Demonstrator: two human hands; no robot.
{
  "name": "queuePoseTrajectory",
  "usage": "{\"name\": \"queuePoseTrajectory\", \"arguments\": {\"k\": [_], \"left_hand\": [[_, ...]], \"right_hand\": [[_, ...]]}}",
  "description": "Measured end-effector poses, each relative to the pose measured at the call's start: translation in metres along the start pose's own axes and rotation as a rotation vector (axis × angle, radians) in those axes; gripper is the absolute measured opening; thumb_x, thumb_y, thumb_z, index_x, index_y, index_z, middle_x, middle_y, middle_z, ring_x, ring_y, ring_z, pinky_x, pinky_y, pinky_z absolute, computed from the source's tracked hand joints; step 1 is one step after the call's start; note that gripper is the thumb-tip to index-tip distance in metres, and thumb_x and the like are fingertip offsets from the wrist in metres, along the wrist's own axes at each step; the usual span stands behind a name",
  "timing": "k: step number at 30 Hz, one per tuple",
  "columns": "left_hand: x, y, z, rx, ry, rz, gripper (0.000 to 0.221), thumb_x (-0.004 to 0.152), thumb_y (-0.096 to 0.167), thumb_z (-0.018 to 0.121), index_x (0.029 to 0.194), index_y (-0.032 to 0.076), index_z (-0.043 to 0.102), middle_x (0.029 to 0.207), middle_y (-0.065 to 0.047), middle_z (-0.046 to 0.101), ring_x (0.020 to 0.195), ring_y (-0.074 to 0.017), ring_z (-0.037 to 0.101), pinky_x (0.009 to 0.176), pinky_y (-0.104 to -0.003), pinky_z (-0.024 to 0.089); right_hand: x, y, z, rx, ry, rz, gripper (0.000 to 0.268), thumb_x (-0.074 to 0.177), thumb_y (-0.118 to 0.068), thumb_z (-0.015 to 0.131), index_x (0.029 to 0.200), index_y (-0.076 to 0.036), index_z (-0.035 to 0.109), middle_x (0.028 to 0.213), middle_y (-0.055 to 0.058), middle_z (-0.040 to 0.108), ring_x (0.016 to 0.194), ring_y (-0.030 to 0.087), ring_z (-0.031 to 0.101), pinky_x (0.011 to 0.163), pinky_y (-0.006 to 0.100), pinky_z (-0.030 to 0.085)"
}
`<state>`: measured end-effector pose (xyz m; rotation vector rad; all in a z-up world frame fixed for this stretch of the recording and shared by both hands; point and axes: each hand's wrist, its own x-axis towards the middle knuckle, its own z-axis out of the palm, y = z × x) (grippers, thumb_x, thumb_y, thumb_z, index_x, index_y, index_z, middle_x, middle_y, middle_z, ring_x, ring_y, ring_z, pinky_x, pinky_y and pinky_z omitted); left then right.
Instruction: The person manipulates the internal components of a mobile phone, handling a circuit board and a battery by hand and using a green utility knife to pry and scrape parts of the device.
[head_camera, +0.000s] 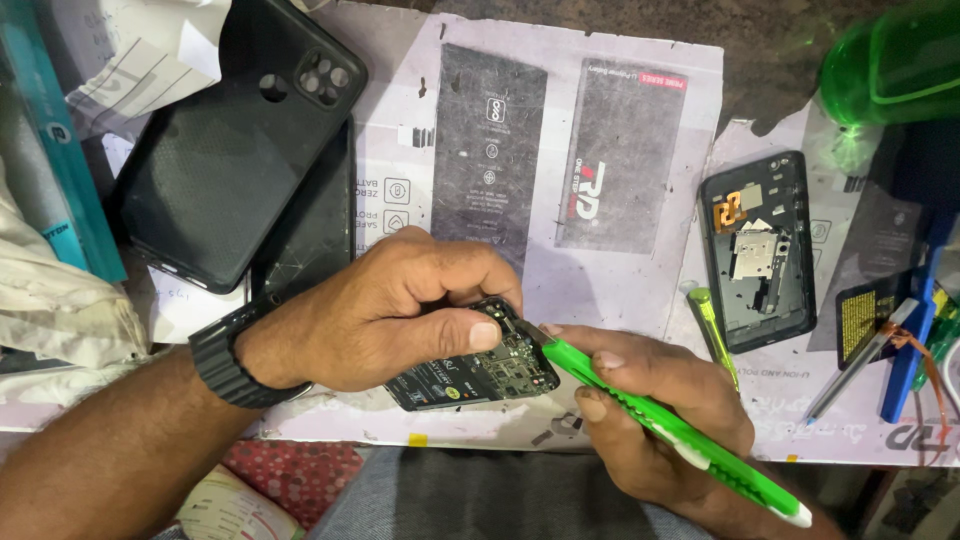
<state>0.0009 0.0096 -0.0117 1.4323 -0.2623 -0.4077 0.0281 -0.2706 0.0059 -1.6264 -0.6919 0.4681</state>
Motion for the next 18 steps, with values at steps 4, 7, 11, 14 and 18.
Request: {"name": "queuePoseTrajectory", "arguments": {"k": [4,7,11,14,18], "left_hand": [[0.0005,-0.0002,0.0007,-0.015,-0.001,0.008,0.030,0.108,0.035,0.057,0.111,0.007,0.064,0.078,0.001,0.071,0.066,-0.0069,0.067,0.058,-0.024,0.051],[0.0006,-0.0007,0.0008,-0.001,-0.002,0.009,0.029,0.108,0.035,0.056,0.111,0.007,0.064,0.080,0.000,0.072,0.069,-0.0073,0.070,0.059,-0.024,0.054],[0.0015,-0.0001,0.0010,0.005,0.001,0.012,0.029,0.108,0.034,0.057,0.110,0.007,0.064,0.082,0.000,0.074,0.070,-0.0073,0.072,0.061,-0.024,0.055],[0.0017,0.0006,0.0007,0.013,0.007,0.001,0.026,0.106,0.032,0.057,0.109,0.007,0.065,0.080,0.000,0.074,0.068,-0.0072,0.072,0.059,-0.024,0.055],[0.0025,0.0015,0.0005,0.032,0.015,0.002,0.025,0.106,0.030,0.058,0.107,0.006,0.064,0.076,0.000,0.072,0.066,-0.0081,0.069,0.059,-0.025,0.052]], "right_hand": [[0.0024,-0.0007,0.0003,-0.039,0.010,-0.017,0.027,0.101,-0.001,0.063,0.122,-0.004,0.046,0.121,0.031,0.070,0.113,0.033,0.077,0.097,0.042,0.065],[0.0043,0.0000,0.0007,-0.042,0.012,-0.026,0.026,0.101,0.000,0.062,0.122,-0.003,0.046,0.119,0.030,0.071,0.113,0.034,0.077,0.097,0.043,0.066],[0.0067,0.0000,0.0010,-0.082,0.014,-0.041,0.026,0.100,0.001,0.063,0.120,-0.003,0.047,0.116,0.029,0.072,0.110,0.034,0.078,0.095,0.042,0.066],[0.0069,0.0001,0.0017,-0.100,0.017,-0.047,0.027,0.099,0.002,0.063,0.120,-0.003,0.046,0.115,0.028,0.072,0.110,0.034,0.078,0.094,0.042,0.066],[0.0074,0.0016,0.0016,-0.111,0.002,-0.068,0.027,0.099,0.003,0.063,0.120,-0.003,0.046,0.116,0.029,0.071,0.111,0.034,0.078,0.095,0.042,0.066]]}}
